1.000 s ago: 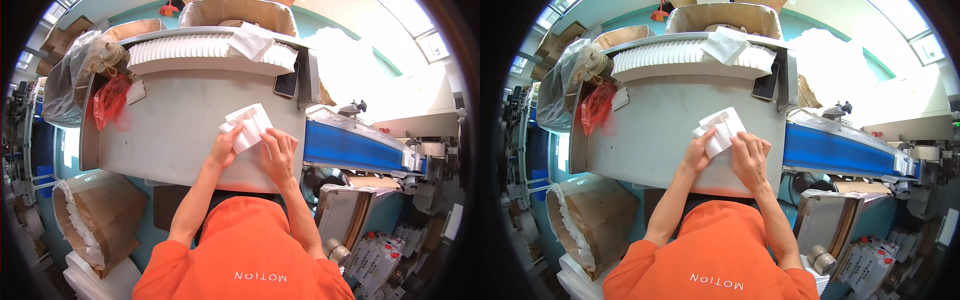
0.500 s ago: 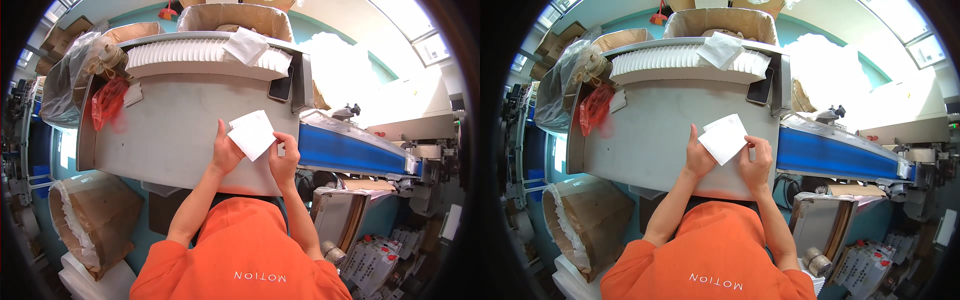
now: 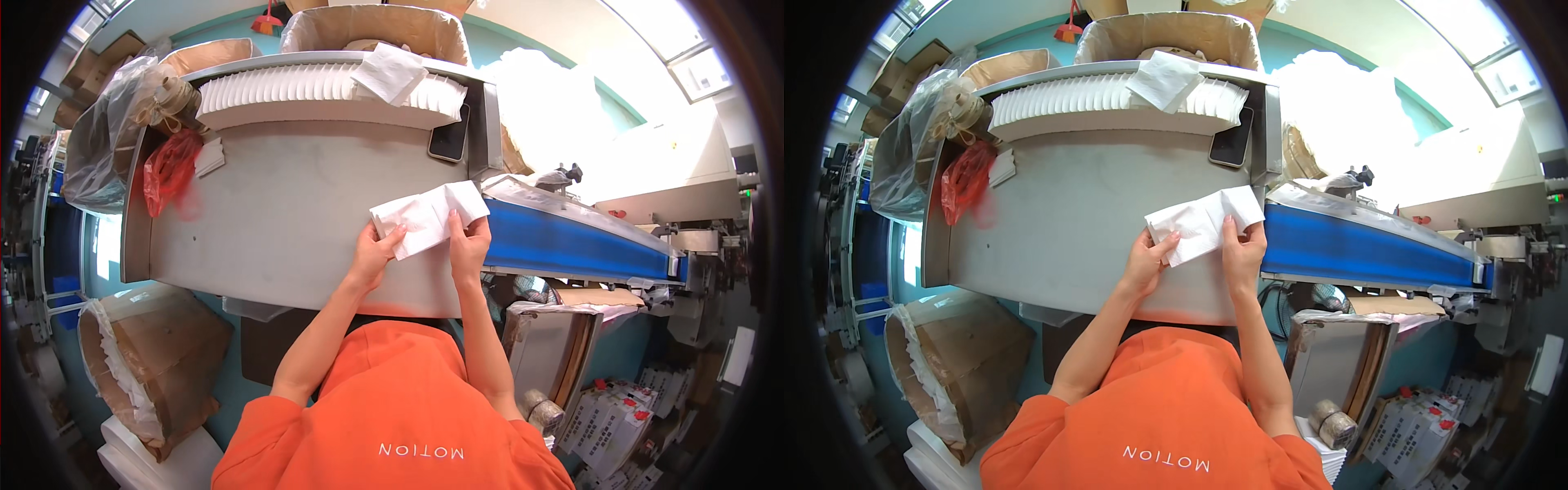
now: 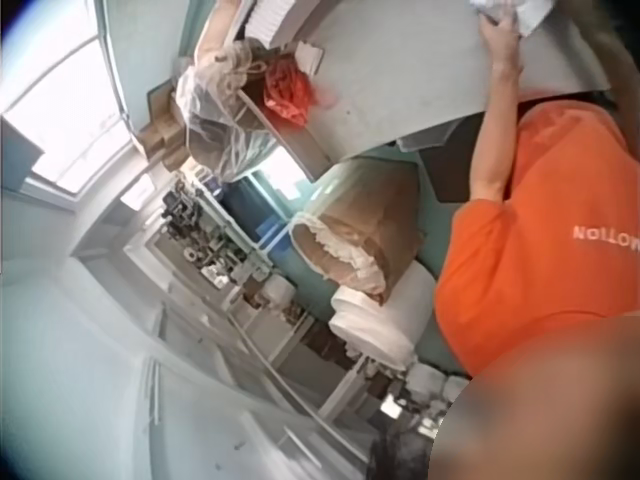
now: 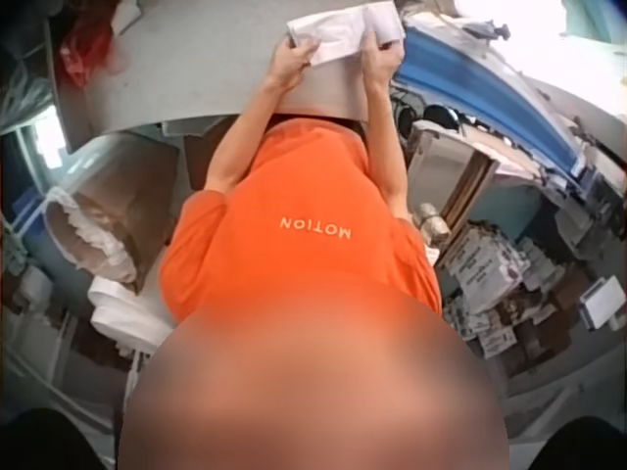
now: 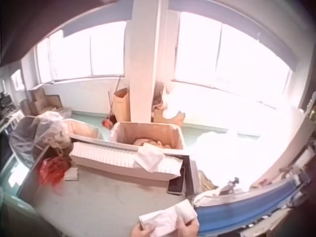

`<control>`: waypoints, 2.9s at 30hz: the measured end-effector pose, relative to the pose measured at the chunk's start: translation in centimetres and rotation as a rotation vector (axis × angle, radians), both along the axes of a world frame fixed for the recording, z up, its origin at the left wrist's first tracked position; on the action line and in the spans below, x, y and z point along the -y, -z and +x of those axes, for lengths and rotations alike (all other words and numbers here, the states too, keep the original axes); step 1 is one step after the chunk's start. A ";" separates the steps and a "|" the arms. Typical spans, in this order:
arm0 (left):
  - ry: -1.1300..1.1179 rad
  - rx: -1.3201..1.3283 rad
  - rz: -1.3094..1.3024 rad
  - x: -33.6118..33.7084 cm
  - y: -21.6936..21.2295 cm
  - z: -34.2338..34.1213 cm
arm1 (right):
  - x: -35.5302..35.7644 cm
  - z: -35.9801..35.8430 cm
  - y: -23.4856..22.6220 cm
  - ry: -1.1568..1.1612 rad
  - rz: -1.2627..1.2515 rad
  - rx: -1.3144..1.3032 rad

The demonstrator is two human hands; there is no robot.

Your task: Inspecting, counting, and organizing stacks of folded paper before loading them into a processing machine.

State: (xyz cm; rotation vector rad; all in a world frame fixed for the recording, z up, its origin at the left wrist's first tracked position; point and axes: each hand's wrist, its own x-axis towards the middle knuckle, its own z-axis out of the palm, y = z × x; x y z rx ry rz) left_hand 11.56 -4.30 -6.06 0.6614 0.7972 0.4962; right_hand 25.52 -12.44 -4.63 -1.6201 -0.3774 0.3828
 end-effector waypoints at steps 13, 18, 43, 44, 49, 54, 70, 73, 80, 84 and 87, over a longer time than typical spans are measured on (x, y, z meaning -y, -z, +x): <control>-0.015 0.281 -0.133 -1.4 -1.0 -0.5 | -0.2 -1.8 -1.9 -0.531 -0.223 0.957; 0.122 -0.015 0.608 -1.9 1.1 -0.3 | -1.3 0.3 0.2 -0.558 0.066 0.128; -0.033 -0.084 0.829 -3.9 3.5 -0.1 | -22.8 10.0 -4.8 -0.153 -0.257 0.747; 0.003 -0.137 0.846 -3.9 3.7 -0.4 | -23.0 10.0 -4.7 -0.170 -0.266 0.720; -0.168 0.119 0.330 -4.9 1.9 -0.9 | -23.2 9.9 -4.5 -0.094 -0.268 0.961; -0.231 0.318 0.005 -7.8 1.2 -1.5 | -23.8 9.5 -4.5 -0.135 -0.291 1.036; -0.165 0.549 -0.118 -9.0 -1.6 -1.4 | -24.7 11.3 -3.6 -0.220 -0.250 0.966; -0.202 0.496 -0.110 -8.9 -2.1 -1.5 | -24.8 11.2 -3.7 -0.234 -0.286 0.992; -0.257 0.417 -0.124 -8.0 -2.1 -2.1 | -25.1 11.0 -4.2 -0.350 -0.335 0.800; -0.272 0.410 -0.129 -7.9 -1.6 -2.1 | -25.1 11.8 -4.7 -0.443 -0.407 0.699; -0.277 0.399 -0.134 -7.9 -1.7 -1.9 | -25.0 12.8 -4.6 -0.406 -0.357 0.782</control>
